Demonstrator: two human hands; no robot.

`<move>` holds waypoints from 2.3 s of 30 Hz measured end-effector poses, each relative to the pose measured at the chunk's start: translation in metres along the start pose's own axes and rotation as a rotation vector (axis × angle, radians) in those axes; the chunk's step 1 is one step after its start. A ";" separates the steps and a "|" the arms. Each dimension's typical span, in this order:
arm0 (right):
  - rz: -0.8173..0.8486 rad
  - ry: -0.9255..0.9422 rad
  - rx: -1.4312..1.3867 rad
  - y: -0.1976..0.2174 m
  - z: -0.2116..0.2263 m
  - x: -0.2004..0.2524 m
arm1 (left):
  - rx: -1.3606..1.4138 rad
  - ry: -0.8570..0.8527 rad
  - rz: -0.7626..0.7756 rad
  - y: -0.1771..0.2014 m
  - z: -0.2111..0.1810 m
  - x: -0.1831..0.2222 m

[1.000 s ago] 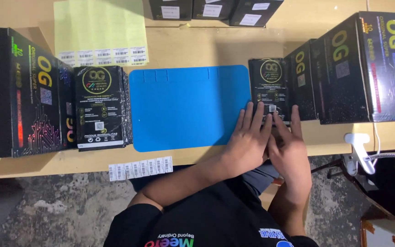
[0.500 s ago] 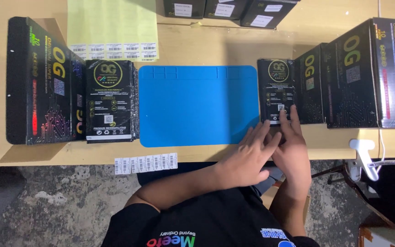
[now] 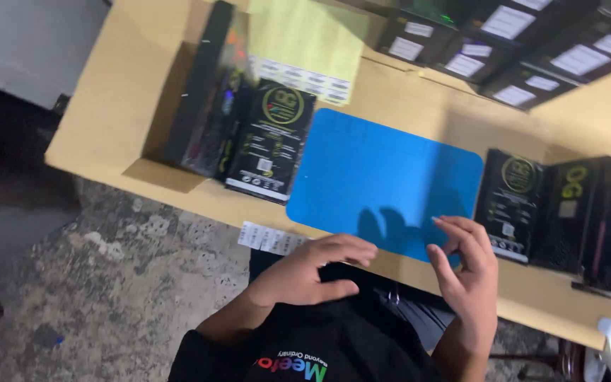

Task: Applying protective films or stickers to mobile phone screens

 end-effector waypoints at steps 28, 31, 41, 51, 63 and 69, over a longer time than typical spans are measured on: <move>0.110 0.125 -0.240 -0.070 0.014 -0.006 | -0.251 -0.183 -1.080 0.103 0.003 0.079; 0.092 0.172 -0.255 -0.062 0.015 -0.002 | -0.285 -0.177 -1.066 0.099 0.003 0.078; -0.506 0.013 -0.937 0.003 -0.067 0.060 | -0.279 -0.187 -0.293 0.014 -0.008 -0.010; -0.619 -0.195 -0.686 0.007 -0.109 0.094 | -0.603 -0.040 -0.310 -0.006 0.019 -0.053; -0.442 -0.398 -0.863 -0.023 -0.126 0.106 | -0.666 -0.134 -0.188 -0.020 0.015 -0.054; -0.626 -0.438 -1.075 0.008 -0.171 0.139 | -0.755 -0.112 -0.310 0.002 0.010 -0.059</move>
Point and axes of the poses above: each hand's wrist, its own x-axis away from the middle knuckle, its own y-axis out of the back of the hand, z = x × y, the point moved 10 cm from there along -x, towards the middle knuckle, and after that the axes turned 14 degrees about y, right-handed, at the moved point
